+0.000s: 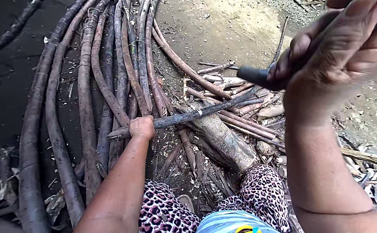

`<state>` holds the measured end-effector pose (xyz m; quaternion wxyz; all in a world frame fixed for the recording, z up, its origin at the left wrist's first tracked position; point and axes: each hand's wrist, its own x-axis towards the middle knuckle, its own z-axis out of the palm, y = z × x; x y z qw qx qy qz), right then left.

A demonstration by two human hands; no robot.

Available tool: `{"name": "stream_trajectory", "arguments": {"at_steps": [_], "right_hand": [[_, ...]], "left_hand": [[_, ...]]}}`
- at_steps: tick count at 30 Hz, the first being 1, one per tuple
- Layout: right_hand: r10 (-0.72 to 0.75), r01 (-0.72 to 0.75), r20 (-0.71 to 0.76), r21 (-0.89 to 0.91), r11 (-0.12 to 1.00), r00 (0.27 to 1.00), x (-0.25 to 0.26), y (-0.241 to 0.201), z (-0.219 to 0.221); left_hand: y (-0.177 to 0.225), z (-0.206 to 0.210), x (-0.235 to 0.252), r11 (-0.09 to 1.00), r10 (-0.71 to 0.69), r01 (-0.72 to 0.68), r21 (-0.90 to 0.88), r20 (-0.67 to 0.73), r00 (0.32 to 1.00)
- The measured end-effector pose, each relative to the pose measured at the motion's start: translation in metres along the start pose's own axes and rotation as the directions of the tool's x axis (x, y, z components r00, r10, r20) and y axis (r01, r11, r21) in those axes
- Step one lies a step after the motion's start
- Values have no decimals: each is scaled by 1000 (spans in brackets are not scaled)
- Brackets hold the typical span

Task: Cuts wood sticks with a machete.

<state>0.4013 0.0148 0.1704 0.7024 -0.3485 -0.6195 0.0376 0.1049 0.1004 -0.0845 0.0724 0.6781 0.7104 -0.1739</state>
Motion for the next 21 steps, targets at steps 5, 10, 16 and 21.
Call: {"name": "stream_trajectory", "arguments": {"at_steps": [5, 10, 16, 21], "right_hand": [[718, -448, 265, -630, 634, 644, -180, 56, -13], [918, -584, 238, -812, 8, -318, -197, 80, -18], [917, -932, 301, -325, -158, -261, -240, 78, -28], [954, -946, 298, -313, 87, -11, -189, 46, -42]], "left_hand": [[0, 0, -3, 1000, -3, 3, -28, -13, 1000], [4, 7, -5, 998, -6, -1, -63, -108, 994], [6, 3, 1, 997, -42, 41, -59, -19, 999], [4, 5, 0, 998, -35, 33, -56, -36, 999]]}}
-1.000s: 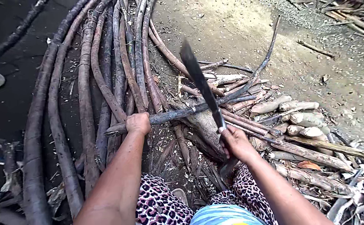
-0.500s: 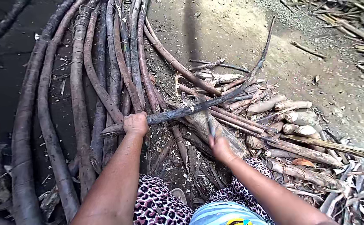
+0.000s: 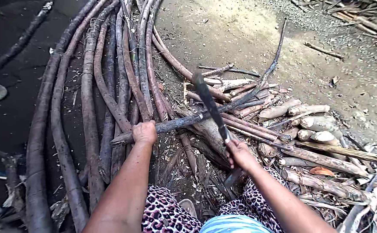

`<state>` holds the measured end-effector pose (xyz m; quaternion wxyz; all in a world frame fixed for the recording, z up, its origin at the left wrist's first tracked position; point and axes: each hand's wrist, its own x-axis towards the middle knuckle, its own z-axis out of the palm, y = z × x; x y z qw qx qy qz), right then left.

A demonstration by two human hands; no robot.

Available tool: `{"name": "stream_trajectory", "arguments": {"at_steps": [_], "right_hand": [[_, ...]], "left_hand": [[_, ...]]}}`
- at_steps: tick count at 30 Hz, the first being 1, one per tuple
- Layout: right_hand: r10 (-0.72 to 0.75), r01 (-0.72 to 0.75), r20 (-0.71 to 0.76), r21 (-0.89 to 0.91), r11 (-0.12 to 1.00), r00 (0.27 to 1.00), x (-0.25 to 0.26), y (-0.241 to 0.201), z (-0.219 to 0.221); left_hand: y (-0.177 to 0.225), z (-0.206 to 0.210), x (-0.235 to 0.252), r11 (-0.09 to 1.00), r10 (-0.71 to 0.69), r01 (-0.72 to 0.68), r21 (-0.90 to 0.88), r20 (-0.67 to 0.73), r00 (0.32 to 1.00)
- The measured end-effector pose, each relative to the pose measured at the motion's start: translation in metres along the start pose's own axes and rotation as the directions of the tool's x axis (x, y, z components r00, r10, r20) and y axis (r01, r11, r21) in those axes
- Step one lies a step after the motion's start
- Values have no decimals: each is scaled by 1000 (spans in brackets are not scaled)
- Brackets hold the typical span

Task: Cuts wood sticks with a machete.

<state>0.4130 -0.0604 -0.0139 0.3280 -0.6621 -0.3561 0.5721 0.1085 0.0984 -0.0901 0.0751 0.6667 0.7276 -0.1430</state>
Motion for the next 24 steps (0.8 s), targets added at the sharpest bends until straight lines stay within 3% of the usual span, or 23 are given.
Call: {"name": "stream_trajectory", "arguments": {"at_steps": [2, 3, 4, 7, 9, 10, 11, 12, 13, 14, 15, 16, 18, 20, 22, 24], "right_hand": [[-241, 243, -70, 15, 970, 968, -14, -34, -22], [-388, 393, -113, 26, 919, 915, -20, -52, -32], [-538, 550, -160, 36, 835, 827, -25, -71, -42], [-836, 889, -330, 18, 458, 438, -33, -129, -61], [-870, 973, -452, -25, 231, 195, -27, -161, -64], [-847, 984, -516, -37, 176, 132, -20, -165, -61], [-827, 974, -545, -79, 211, 135, -13, -154, -54], [-812, 930, -538, -131, 344, 225, -4, -124, -43], [-770, 814, -502, -199, 545, 393, 5, -75, -28], [-659, 609, -420, -267, 747, 624, 15, -15, -10], [-449, 352, -290, -329, 876, 845, 20, 41, 5], [-198, 125, -176, -357, 926, 964, 25, 80, 18], [129, -131, -24, -291, 948, 991, 33, 96, 35], [276, -286, 135, 64, 956, 952, 26, 85, 40], [282, -392, 319, 364, 845, 905, 20, 65, 31], [239, -356, 325, 370, 858, 915, 12, 40, 20]], "left_hand": [[0, 1, 1, 1000, 3, -3, 2, -2, 1000], [0, 2, 2, 1000, 6, -6, 5, -2, 1000], [0, 2, 2, 1000, 6, -6, 8, -4, 1000], [1, -1, 2, 1000, 6, -6, 23, 21, 1000], [1, -2, 2, 1000, 1, -2, 29, 28, 1000], [1, -2, 2, 1000, 0, -1, 29, 28, 1000], [1, -1, 2, 1000, 1, -2, 29, 28, 1000], [1, -1, 2, 999, 2, -3, 33, 30, 1000], [1, -2, 2, 999, 3, -4, 35, 32, 999], [0, -2, 2, 999, 6, -7, 34, 33, 999], [0, -2, 0, 1000, 7, -8, 25, 32, 999], [0, -2, -3, 1000, 5, -6, 18, 35, 999], [0, -4, -5, 1000, -1, 1, 0, 26, 1000], [-3, 0, -6, 1000, 1, -1, -14, 13, 1000], [-1, -2, -4, 1000, 1, -1, -17, 5, 1000], [0, -2, -2, 1000, -7, 7, 1, 4, 1000]]}}
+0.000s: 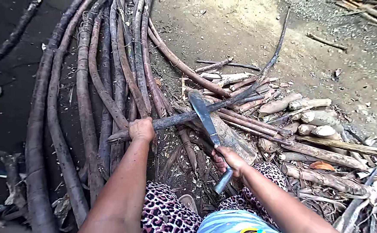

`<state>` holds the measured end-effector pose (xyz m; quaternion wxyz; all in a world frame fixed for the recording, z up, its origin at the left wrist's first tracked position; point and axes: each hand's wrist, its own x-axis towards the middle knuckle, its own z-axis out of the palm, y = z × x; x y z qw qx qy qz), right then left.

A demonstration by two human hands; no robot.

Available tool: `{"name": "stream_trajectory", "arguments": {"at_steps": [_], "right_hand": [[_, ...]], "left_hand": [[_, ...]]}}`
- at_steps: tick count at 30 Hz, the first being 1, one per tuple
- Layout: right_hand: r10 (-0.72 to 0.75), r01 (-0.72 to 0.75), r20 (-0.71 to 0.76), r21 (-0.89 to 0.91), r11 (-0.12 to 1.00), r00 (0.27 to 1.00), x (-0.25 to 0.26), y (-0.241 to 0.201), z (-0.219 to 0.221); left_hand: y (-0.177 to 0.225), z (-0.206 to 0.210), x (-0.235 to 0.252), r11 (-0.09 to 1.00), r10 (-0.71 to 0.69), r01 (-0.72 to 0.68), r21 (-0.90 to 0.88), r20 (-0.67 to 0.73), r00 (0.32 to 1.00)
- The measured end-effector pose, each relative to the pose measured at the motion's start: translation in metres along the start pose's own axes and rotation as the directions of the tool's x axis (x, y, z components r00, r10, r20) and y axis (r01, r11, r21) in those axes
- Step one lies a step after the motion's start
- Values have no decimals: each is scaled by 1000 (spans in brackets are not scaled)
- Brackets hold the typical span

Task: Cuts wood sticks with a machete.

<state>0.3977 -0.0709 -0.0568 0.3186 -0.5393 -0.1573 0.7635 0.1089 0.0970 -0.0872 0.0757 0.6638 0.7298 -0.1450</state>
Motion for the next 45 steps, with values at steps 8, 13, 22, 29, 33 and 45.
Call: {"name": "stream_trajectory", "arguments": {"at_steps": [8, 13, 22, 29, 33, 45], "right_hand": [[-740, 725, 193, -464, 509, 644, -91, -92, 31], [-949, 880, 262, -388, -272, -178, -131, -186, 64], [-445, 11, -212, -894, 447, 870, 18, -6, -2], [-147, -83, -256, -710, 699, 955, 18, -16, -1], [-238, -59, -281, -752, 656, 930, 40, 18, -5], [-262, -112, -295, -832, 544, 919, 53, 25, -24]], "left_hand": [[-1, 3, 5, 999, 9, -9, 48, -13, 1000], [-1, 4, 2, 998, 37, -35, 59, -46, 998], [0, 2, -1, 999, 42, -42, -5, -77, 996], [4, -1, -7, 997, 53, -58, -54, -85, 995], [6, -15, -8, 999, 24, -24, -21, 39, 999], [-4, -8, -10, 999, 31, -30, 13, -39, 999]]}}
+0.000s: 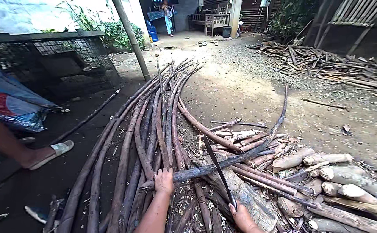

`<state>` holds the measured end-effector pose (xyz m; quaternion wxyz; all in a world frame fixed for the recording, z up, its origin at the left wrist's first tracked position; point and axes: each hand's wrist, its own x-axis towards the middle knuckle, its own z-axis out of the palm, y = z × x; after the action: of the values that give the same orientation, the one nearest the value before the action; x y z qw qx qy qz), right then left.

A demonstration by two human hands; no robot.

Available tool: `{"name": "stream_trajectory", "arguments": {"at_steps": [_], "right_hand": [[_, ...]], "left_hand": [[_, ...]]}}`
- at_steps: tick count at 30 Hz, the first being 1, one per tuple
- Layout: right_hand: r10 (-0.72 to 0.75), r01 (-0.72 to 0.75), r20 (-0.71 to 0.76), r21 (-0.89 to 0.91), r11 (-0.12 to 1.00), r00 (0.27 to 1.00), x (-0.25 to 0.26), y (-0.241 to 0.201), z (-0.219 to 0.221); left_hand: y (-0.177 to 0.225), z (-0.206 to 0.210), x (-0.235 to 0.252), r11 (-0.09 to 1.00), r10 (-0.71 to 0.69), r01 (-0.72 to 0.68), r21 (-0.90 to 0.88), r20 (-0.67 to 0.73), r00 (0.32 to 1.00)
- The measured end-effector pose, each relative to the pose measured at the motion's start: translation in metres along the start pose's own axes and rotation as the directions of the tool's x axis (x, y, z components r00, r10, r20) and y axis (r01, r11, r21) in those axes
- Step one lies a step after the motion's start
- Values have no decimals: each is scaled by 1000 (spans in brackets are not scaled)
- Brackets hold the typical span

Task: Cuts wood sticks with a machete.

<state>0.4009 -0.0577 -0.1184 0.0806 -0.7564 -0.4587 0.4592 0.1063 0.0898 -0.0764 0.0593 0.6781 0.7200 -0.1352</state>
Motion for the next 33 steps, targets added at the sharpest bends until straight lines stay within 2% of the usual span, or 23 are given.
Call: {"name": "stream_trajectory", "arguments": {"at_steps": [5, 9, 16, 19, 21, 24, 28, 31, 33], "right_hand": [[-11, 4, 29, 237, 972, 1000, -1, 3, 1], [-45, 20, 49, 423, 906, 998, -8, 3, -6], [-68, 47, 46, 355, 934, 997, -2, 11, -12], [-31, 3, 75, 359, 933, 997, 0, 12, -9], [-27, -37, 117, 511, 859, 993, -7, 13, -12], [-111, -79, 205, 737, 671, 972, -19, 29, -28], [-228, -88, 245, 839, 537, 942, -30, 46, -60], [-332, -73, 229, 903, 423, 915, -30, 35, -71], [-323, -77, 180, 949, 307, 929, -27, 20, -70]], "left_hand": [[-20, 6, -8, 994, -102, 100, -37, -67, 992], [-21, 4, -11, 989, -142, 140, -49, -38, 989], [-18, 3, -11, 984, -173, 173, -32, 12, 985], [-17, 0, -14, 980, -191, 192, -48, 23, 981], [-18, -6, -18, 982, -178, 182, -43, 71, 981], [-20, -20, -31, 992, -109, 119, -41, 195, 975], [-4, -52, -61, 999, -33, 34, 5, 333, 942], [16, -75, -94, 995, 85, -95, 10, 377, 922], [30, -89, -116, 986, 160, -162, -26, 373, 914]]}}
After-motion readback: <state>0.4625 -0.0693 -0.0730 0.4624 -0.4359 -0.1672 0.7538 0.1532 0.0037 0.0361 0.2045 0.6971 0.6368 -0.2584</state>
